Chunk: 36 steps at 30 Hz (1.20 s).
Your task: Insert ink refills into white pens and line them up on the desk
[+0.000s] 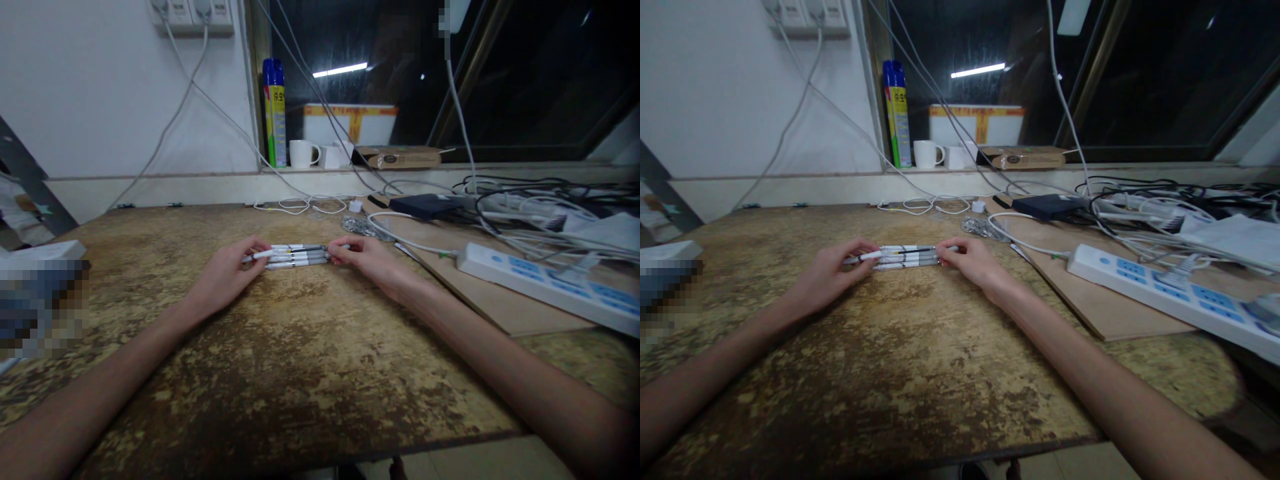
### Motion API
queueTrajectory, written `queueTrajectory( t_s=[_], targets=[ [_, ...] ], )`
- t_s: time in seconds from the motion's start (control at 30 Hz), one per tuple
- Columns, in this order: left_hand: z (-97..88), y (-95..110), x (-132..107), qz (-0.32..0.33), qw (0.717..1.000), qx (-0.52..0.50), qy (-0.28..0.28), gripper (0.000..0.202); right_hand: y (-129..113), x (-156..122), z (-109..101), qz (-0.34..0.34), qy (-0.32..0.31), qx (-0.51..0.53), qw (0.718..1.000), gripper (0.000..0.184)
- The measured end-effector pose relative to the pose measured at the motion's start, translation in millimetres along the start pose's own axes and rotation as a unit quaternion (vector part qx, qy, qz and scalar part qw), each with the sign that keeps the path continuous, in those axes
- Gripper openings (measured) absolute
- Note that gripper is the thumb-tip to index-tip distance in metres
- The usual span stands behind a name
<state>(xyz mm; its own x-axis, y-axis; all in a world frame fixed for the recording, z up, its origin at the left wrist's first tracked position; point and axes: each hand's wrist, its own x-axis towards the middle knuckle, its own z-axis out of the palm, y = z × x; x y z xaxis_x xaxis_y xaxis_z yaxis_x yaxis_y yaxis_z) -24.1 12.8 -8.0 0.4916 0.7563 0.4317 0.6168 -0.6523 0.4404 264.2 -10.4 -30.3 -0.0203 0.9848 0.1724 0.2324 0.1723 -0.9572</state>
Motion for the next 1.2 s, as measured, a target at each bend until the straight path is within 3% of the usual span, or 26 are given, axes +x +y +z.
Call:
queueTrajectory(
  t_s=[1.2],
  targets=[
    [-1.1,1.6,0.6,0.005,1.000,0.001,-0.007,0.024,-13.0,-4.2,2.5,0.038,-0.005,0.071,0.997,0.019]
  ],
)
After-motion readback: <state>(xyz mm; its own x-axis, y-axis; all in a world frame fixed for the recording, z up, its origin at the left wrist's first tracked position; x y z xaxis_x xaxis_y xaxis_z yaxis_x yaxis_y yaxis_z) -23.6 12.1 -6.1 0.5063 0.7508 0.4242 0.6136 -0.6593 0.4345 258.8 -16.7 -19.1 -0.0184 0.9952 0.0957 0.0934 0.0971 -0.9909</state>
